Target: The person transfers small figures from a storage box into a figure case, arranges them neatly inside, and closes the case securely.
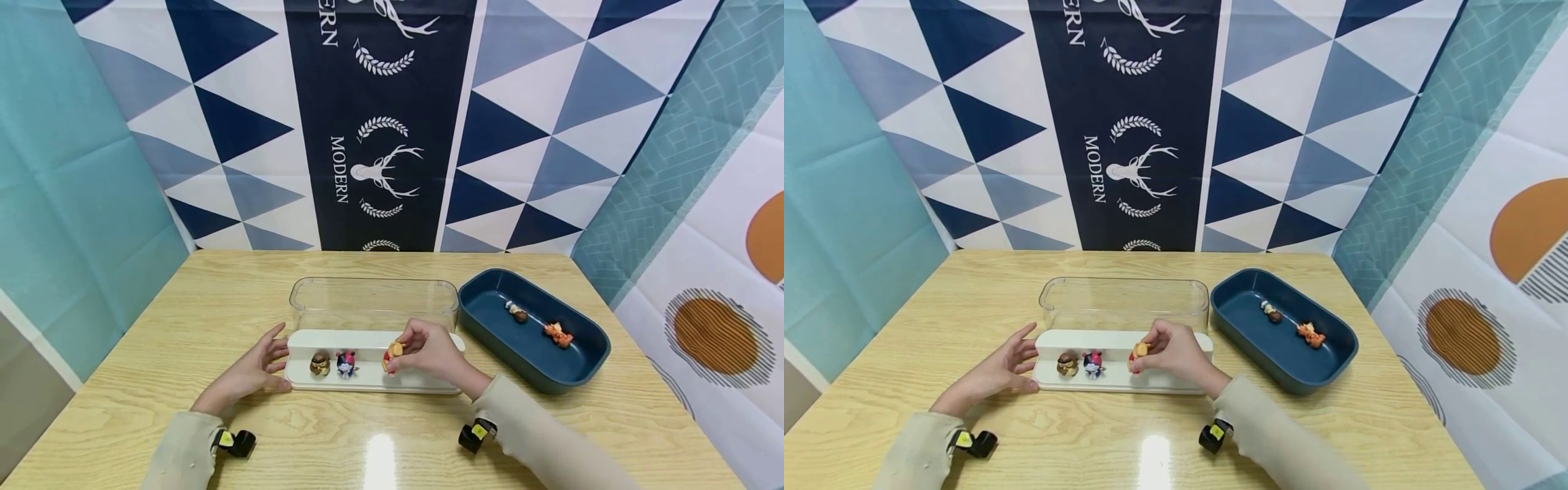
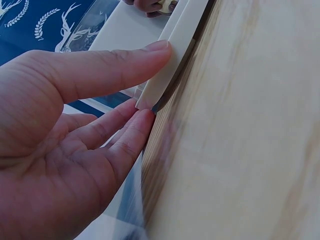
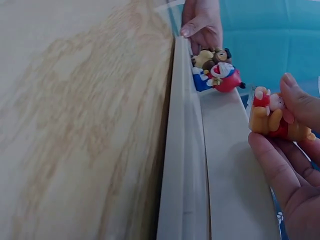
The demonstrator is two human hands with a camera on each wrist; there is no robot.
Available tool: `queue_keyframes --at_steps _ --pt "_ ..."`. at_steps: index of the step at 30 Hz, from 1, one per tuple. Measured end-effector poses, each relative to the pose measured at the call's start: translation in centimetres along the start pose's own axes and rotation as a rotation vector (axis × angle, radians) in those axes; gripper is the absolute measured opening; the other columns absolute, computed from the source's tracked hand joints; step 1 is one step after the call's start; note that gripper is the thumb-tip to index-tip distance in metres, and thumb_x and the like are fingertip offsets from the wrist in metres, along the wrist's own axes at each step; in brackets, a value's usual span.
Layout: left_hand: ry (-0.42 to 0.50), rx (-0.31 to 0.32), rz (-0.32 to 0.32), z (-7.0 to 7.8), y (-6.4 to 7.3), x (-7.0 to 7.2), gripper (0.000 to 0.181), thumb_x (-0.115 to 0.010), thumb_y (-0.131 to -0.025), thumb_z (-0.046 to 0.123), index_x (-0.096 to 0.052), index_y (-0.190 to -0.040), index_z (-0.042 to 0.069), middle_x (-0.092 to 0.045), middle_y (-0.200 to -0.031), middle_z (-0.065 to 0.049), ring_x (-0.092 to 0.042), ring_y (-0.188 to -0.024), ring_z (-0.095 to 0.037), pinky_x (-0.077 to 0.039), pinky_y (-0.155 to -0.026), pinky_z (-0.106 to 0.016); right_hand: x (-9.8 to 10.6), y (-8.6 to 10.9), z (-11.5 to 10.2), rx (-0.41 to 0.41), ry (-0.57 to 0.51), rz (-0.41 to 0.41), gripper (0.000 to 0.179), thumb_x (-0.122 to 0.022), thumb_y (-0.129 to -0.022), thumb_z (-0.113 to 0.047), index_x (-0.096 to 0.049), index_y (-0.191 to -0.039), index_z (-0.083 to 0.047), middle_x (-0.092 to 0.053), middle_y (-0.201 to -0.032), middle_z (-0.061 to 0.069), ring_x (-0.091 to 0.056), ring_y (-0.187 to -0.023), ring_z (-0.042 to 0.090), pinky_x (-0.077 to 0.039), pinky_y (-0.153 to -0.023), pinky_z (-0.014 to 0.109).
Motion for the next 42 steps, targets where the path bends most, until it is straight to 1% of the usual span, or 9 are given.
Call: queue_keyframes --at_steps 8,11,17,23,27,31,35,38,42 --pt "-0.014 -0.019 -0.006 0.3 -0.1 -0.2 0.12 -0.076 -0.07 -0.021 0.007 -0.155 -0.005 -0.023 -0.15 -0.041 -0.027 -0.137 -0.055 -0.038 -0.112 -0.051 -1.2 0.1 -0.5 0.068 0.073 0.007 0.032 -0.089 -0.07 -0.003 -0.06 -0.084 -0.005 -0.074 -0.087 0.007 -0.07 -0.074 0.013 -0.06 -0.067 0.024" --pt "-0.012 -0.017 -0.003 0.3 -0.2 -0.1 0.12 -0.076 -0.07 -0.021 0.007 -0.156 -0.005 -0.023 -0.15 -0.04 -0.027 -0.138 -0.055 -0.039 -0.112 -0.049 -1.6 0.2 -1.0 0.118 0.103 0.007 0.033 -0.088 -0.072 -0.005 -0.058 -0.083 -0.006 -0.075 -0.085 0.006 -0.071 -0.074 0.012 -0.059 -0.066 0.023" --pt "0.011 -0.002 0.001 0.1 -0.3 0.0 0.121 -0.075 -0.069 -0.022 0.006 -0.156 -0.003 -0.022 -0.151 -0.04 -0.026 -0.138 -0.055 -0.041 -0.111 -0.044 -2.7 0.5 -1.8 0.194 0.239 -0.02 0.035 -0.086 -0.076 -0.01 -0.052 -0.08 -0.009 -0.075 -0.079 0.001 -0.07 -0.072 0.005 -0.056 -0.061 0.021" --pt "0.013 0.005 -0.003 -0.1 -0.3 0.0 0.121 -0.075 -0.07 -0.021 0.007 -0.157 -0.002 -0.02 -0.152 -0.039 -0.025 -0.139 -0.055 -0.041 -0.111 -0.044 -3.5 0.5 -1.9 0.184 0.321 -0.04 0.038 -0.087 -0.075 -0.011 -0.049 -0.077 -0.011 -0.073 -0.074 -0.003 -0.066 -0.067 0.0 -0.054 -0.058 0.018" --pt "0.006 0.009 -0.004 0.0 -0.1 -0.1 0.121 -0.076 -0.071 -0.02 0.007 -0.157 -0.001 -0.02 -0.152 -0.039 -0.025 -0.139 -0.055 -0.042 -0.111 -0.045 -4.1 0.4 -1.9 0.184 0.432 -0.057 0.039 -0.088 -0.074 -0.013 -0.049 -0.076 -0.012 -0.067 -0.068 -0.008 -0.057 -0.062 -0.003 -0.049 -0.054 0.017" --pt "0.007 0.009 -0.007 0.1 0.0 -0.1 0.12 -0.075 -0.072 -0.02 0.008 -0.157 -0.001 -0.02 -0.153 -0.039 -0.025 -0.139 -0.054 -0.043 -0.11 -0.043 -4.4 0.3 -2.0 0.184 0.539 -0.073 0.039 -0.088 -0.074 -0.016 -0.049 -0.078 -0.013 -0.059 -0.067 -0.01 -0.05 -0.061 -0.001 -0.045 -0.053 0.018" --pt "0.009 0.009 -0.01 0.1 0.0 -0.1 0.12 -0.075 -0.072 -0.02 0.008 -0.157 -0.001 -0.02 -0.153 -0.038 -0.025 -0.139 -0.054 -0.044 -0.109 -0.041 -4.7 0.4 -2.3 0.188 0.619 -0.123 0.039 -0.086 -0.077 -0.02 -0.048 -0.08 -0.014 -0.054 -0.068 -0.01 -0.048 -0.06 0.001 -0.044 -0.052 0.017" --pt "0.009 0.008 -0.012 0.1 0.1 -0.2 0.12 -0.075 -0.072 -0.02 0.008 -0.157 -0.001 -0.02 -0.153 -0.039 -0.025 -0.139 -0.054 -0.044 -0.109 -0.041 -5.1 0.5 -2.8 0.237 0.699 -0.154 0.041 -0.085 -0.079 -0.023 -0.046 -0.079 -0.014 -0.049 -0.067 -0.01 -0.044 -0.058 0.002 -0.04 -0.05 0.016" --pt "0.007 0.009 -0.016 0.0 0.1 -0.2 0.12 -0.075 -0.072 -0.02 0.008 -0.157 -0.001 -0.019 -0.153 -0.039 -0.025 -0.139 -0.055 -0.044 -0.109 -0.042 -5.6 0.7 -4.0 0.36 0.846 -0.143 0.043 -0.087 -0.076 -0.028 -0.046 -0.077 -0.014 -0.042 -0.068 -0.008 -0.039 -0.062 0.007 -0.034 -0.049 0.017"
Point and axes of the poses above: each hand's wrist, its own y-axis away from the middle knuckle, its own x-axis out of the back of the hand, z = x × y, the point moved 10 cm from there along -y, towards the middle knuckle
